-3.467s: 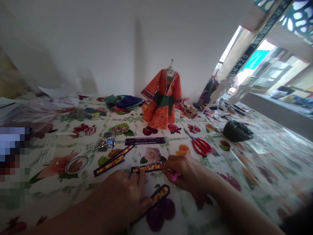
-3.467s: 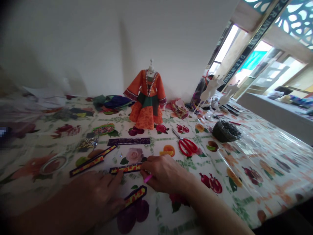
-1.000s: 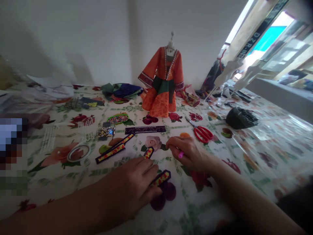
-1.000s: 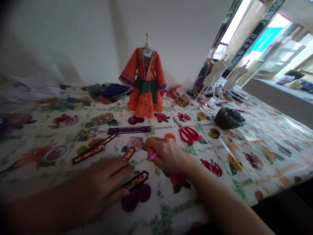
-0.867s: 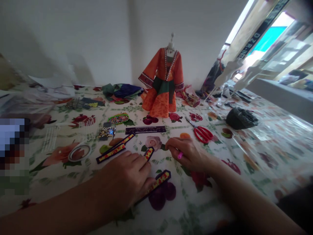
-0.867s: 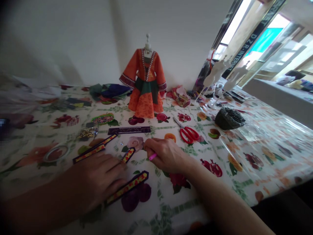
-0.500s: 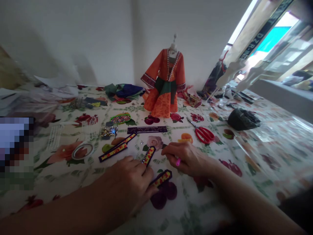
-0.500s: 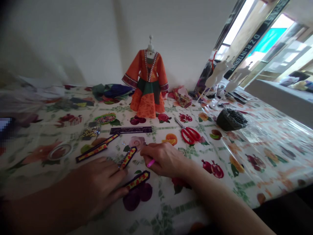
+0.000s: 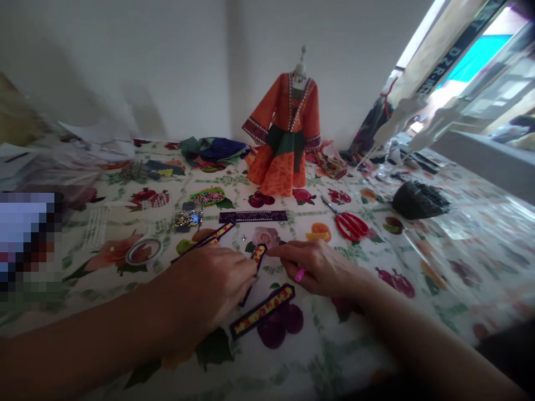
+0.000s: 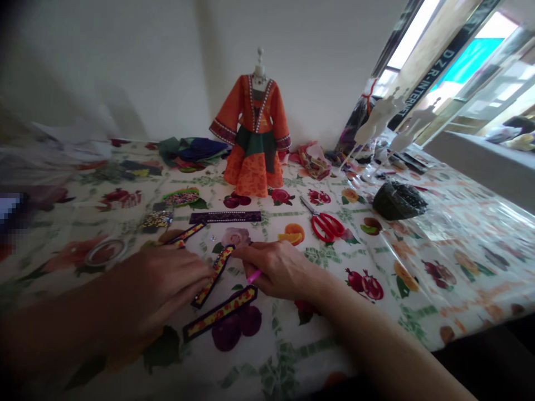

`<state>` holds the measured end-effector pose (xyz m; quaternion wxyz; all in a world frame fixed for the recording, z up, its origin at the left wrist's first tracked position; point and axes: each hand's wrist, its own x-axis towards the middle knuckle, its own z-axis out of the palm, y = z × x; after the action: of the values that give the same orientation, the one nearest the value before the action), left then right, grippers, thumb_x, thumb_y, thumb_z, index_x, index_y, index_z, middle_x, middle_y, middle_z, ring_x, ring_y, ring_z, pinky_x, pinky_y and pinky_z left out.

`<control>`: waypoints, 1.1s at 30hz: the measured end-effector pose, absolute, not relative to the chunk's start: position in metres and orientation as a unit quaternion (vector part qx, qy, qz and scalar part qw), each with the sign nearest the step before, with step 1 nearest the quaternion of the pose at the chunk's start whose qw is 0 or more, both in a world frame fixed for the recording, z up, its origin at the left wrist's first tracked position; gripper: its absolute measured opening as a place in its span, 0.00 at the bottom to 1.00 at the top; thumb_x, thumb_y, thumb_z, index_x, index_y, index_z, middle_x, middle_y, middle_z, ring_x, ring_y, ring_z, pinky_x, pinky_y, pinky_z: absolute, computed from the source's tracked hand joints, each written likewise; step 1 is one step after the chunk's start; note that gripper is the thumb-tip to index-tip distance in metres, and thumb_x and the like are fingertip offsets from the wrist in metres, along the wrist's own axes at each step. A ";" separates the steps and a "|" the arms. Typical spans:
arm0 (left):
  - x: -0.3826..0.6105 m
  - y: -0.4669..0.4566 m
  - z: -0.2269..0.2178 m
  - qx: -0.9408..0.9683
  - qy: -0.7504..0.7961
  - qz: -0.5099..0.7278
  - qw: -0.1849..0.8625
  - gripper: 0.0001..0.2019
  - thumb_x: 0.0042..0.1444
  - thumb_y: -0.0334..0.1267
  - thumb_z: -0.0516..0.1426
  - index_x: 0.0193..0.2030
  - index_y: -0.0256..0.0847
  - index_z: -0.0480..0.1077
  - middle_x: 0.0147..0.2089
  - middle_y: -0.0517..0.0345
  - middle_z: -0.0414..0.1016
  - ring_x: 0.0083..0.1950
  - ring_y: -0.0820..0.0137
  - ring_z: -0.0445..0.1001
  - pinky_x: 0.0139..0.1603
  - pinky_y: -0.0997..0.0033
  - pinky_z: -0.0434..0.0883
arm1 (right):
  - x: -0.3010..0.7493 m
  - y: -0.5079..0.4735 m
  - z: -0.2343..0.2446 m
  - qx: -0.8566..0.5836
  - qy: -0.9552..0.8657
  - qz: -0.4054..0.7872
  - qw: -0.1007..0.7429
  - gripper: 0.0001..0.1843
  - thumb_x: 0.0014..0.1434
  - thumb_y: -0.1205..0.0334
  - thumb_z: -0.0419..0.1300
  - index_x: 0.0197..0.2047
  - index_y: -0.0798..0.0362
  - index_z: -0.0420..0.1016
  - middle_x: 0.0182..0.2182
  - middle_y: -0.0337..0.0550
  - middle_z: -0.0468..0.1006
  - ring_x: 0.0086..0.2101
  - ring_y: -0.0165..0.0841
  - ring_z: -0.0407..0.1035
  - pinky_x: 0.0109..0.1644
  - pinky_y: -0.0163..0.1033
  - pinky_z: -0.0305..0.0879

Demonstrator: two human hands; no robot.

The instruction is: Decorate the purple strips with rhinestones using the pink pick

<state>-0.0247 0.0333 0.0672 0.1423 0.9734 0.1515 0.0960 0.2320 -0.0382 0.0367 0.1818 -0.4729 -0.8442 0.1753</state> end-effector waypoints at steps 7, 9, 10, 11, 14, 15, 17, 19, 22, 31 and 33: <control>-0.025 0.018 0.055 0.982 0.106 0.100 0.119 0.16 0.67 0.31 0.50 0.29 0.43 0.71 0.27 0.57 0.76 0.27 0.63 0.74 0.29 0.61 0.63 | 0.221 -0.039 0.032 -0.482 -0.852 0.165 0.119 0.28 0.68 0.70 0.53 0.70 0.54 0.69 0.42 0.48 0.84 0.39 0.37 0.77 0.42 0.40 0.69; -0.026 0.016 0.052 0.984 0.104 0.094 0.114 0.15 0.67 0.30 0.50 0.30 0.43 0.70 0.27 0.58 0.76 0.27 0.63 0.74 0.29 0.61 0.63 | 0.219 -0.038 0.031 -0.488 -0.853 0.160 0.095 0.28 0.68 0.69 0.54 0.70 0.54 0.69 0.41 0.48 0.83 0.38 0.37 0.77 0.41 0.40 0.68; -0.025 0.016 0.052 0.984 0.108 0.088 0.113 0.15 0.67 0.30 0.50 0.30 0.43 0.70 0.27 0.58 0.77 0.27 0.63 0.75 0.30 0.61 0.63 | 0.219 -0.037 0.030 -0.492 -0.853 0.152 0.085 0.29 0.68 0.70 0.54 0.71 0.54 0.68 0.40 0.48 0.83 0.37 0.36 0.77 0.40 0.39 0.68; -0.025 0.017 0.052 0.984 0.111 0.081 0.114 0.15 0.67 0.31 0.50 0.29 0.43 0.70 0.27 0.58 0.77 0.27 0.63 0.75 0.30 0.62 0.63 | 0.219 -0.037 0.029 -0.495 -0.853 0.141 0.078 0.29 0.67 0.70 0.55 0.71 0.54 0.68 0.40 0.48 0.83 0.36 0.36 0.77 0.39 0.39 0.67; -0.023 0.022 0.058 0.980 0.118 0.042 0.153 0.15 0.69 0.32 0.50 0.30 0.43 0.71 0.28 0.58 0.77 0.29 0.64 0.77 0.32 0.64 0.65 | 0.220 -0.035 0.028 -0.505 -0.853 0.111 0.069 0.31 0.65 0.71 0.56 0.71 0.53 0.68 0.40 0.47 0.83 0.36 0.36 0.76 0.38 0.39 0.65; -0.022 0.026 0.061 0.976 0.129 0.030 0.172 0.15 0.69 0.32 0.50 0.31 0.43 0.72 0.29 0.58 0.78 0.31 0.65 0.78 0.34 0.65 0.66 | 0.221 -0.035 0.028 -0.509 -0.851 0.106 0.068 0.31 0.64 0.71 0.56 0.70 0.53 0.69 0.41 0.48 0.84 0.36 0.36 0.76 0.38 0.39 0.65; -0.022 0.034 0.066 0.967 0.174 0.033 0.186 0.16 0.69 0.30 0.48 0.32 0.42 0.72 0.32 0.58 0.79 0.34 0.66 0.78 0.37 0.66 0.67 | 0.223 -0.035 0.029 -0.516 -0.848 0.103 0.070 0.30 0.64 0.70 0.56 0.70 0.53 0.69 0.43 0.49 0.84 0.37 0.37 0.76 0.38 0.39 0.65; -0.022 0.043 0.069 0.965 0.197 0.033 0.168 0.13 0.68 0.33 0.50 0.35 0.42 0.75 0.35 0.56 0.81 0.36 0.63 0.79 0.35 0.66 0.65 | 0.225 -0.036 0.029 -0.518 -0.846 0.100 0.079 0.29 0.66 0.68 0.56 0.69 0.53 0.70 0.43 0.50 0.84 0.36 0.37 0.76 0.37 0.39 0.65; -0.024 0.051 0.069 0.963 0.232 0.017 0.135 0.13 0.68 0.35 0.52 0.33 0.42 0.72 0.31 0.58 0.79 0.32 0.64 0.76 0.32 0.66 0.60 | 0.227 -0.037 0.028 -0.511 -0.849 0.095 0.093 0.26 0.68 0.66 0.54 0.68 0.53 0.72 0.41 0.51 0.84 0.34 0.37 0.75 0.35 0.39 0.63; -0.020 0.046 0.069 0.952 0.255 -0.113 0.128 0.13 0.61 0.38 0.66 0.29 0.43 0.67 0.27 0.58 0.78 0.30 0.63 0.77 0.27 0.67 0.56 | 0.226 -0.037 0.027 -0.496 -0.857 0.113 0.079 0.27 0.68 0.68 0.54 0.68 0.53 0.71 0.41 0.51 0.82 0.33 0.38 0.75 0.35 0.40 0.63; -0.019 0.047 0.069 0.951 0.257 -0.126 0.116 0.13 0.61 0.39 0.66 0.29 0.43 0.69 0.27 0.58 0.78 0.29 0.63 0.78 0.26 0.67 0.55 | 0.226 -0.037 0.027 -0.491 -0.859 0.119 0.083 0.27 0.68 0.69 0.53 0.68 0.53 0.72 0.40 0.50 0.82 0.33 0.38 0.75 0.35 0.40 0.63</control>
<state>-0.0187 0.0469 0.0691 0.1161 0.9511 0.2571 -0.1257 0.2256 -0.0370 0.0273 0.0830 -0.4908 -0.8592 0.1188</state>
